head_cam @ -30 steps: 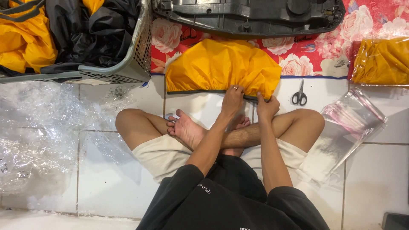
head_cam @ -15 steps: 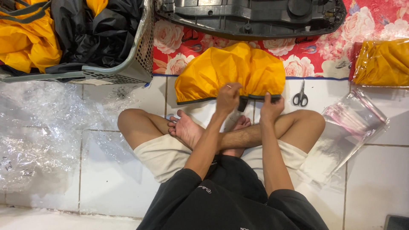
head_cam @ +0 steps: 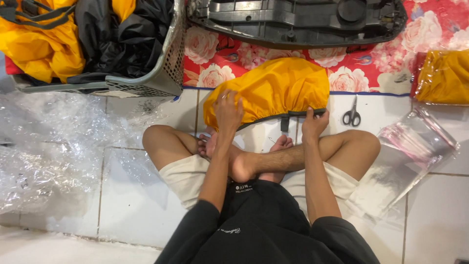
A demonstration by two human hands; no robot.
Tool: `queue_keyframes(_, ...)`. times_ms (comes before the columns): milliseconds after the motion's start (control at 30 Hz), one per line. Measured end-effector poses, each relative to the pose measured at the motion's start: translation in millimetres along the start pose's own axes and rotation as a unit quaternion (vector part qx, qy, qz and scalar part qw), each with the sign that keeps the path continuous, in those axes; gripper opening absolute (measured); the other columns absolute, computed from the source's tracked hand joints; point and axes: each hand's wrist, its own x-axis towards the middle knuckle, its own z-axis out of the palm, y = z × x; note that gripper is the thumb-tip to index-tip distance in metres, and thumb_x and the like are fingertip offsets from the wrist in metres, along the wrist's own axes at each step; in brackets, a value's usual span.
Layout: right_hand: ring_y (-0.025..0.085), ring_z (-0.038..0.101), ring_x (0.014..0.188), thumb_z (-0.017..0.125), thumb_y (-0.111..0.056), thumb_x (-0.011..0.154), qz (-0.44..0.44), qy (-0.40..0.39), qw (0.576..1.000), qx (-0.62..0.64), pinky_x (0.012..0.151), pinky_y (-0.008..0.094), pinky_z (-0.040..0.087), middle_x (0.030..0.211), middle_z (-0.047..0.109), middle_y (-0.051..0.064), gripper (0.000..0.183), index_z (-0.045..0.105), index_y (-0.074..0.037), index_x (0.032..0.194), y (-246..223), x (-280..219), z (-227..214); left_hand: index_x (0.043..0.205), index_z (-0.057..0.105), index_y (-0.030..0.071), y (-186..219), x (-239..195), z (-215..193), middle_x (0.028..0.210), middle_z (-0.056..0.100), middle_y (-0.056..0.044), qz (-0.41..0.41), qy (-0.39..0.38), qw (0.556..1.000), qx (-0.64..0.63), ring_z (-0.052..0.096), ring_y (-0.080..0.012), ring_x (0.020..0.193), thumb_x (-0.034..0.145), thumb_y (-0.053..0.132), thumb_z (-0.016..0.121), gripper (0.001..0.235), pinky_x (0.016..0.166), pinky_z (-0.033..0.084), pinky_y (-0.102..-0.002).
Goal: The person sits on the floor and folds a yellow garment into a compact bundle. They then place the folded item into a clear plastic bag and seal it.
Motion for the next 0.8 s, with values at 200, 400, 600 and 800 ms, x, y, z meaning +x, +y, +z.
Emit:
queue_keyframes(200,0.035,0.066,0.114,0.070,-0.006,0.100,0.023,0.016,1.000,-0.004,0.097,0.043,0.057,0.124,0.056,0.022,0.045,0.048,0.004,0.137,-10,-6,1,0.127,0.054,0.013,-15,113,87,0.124,0.062,-0.015,0.009,-0.148,0.988,-0.043,0.057,-0.0376,0.126,0.099,0.037,0.059,0.037,0.098,0.046,-0.070)
queue_keyframes(400,0.033,0.067,0.114,0.069,-0.006,0.099,0.057,0.020,0.998,0.003,0.096,0.042,0.057,0.124,0.057,0.020,0.045,0.049,0.002,0.138,-9,-4,1,0.075,0.074,0.027,-9,163,152,0.084,0.075,-0.006,-0.029,-0.259,0.965,-0.021,0.075,-0.0336,0.095,0.081,0.029,0.067,0.009,0.098,0.048,-0.058)
queue_keyframes(600,0.032,0.065,0.117,0.069,-0.005,0.099,0.055,0.048,0.997,0.000,0.100,0.042,0.056,0.127,0.055,0.020,0.048,0.046,0.001,0.140,-26,-12,1,0.093,0.076,0.021,-27,186,173,0.093,0.075,-0.011,-0.132,-0.216,0.963,-0.092,0.075,-0.0374,0.093,0.078,0.023,0.065,0.019,0.080,0.061,-0.055)
queue_keyframes(800,0.034,0.065,0.117,0.069,-0.004,0.099,0.058,0.056,0.997,-0.014,0.100,0.042,0.055,0.128,0.054,0.023,0.048,0.045,0.003,0.140,-24,-11,2,0.096,0.057,0.018,31,123,88,0.094,0.054,-0.005,0.154,0.016,0.988,0.009,0.058,-0.0291,0.094,0.093,0.017,0.050,0.008,0.078,0.044,-0.042)
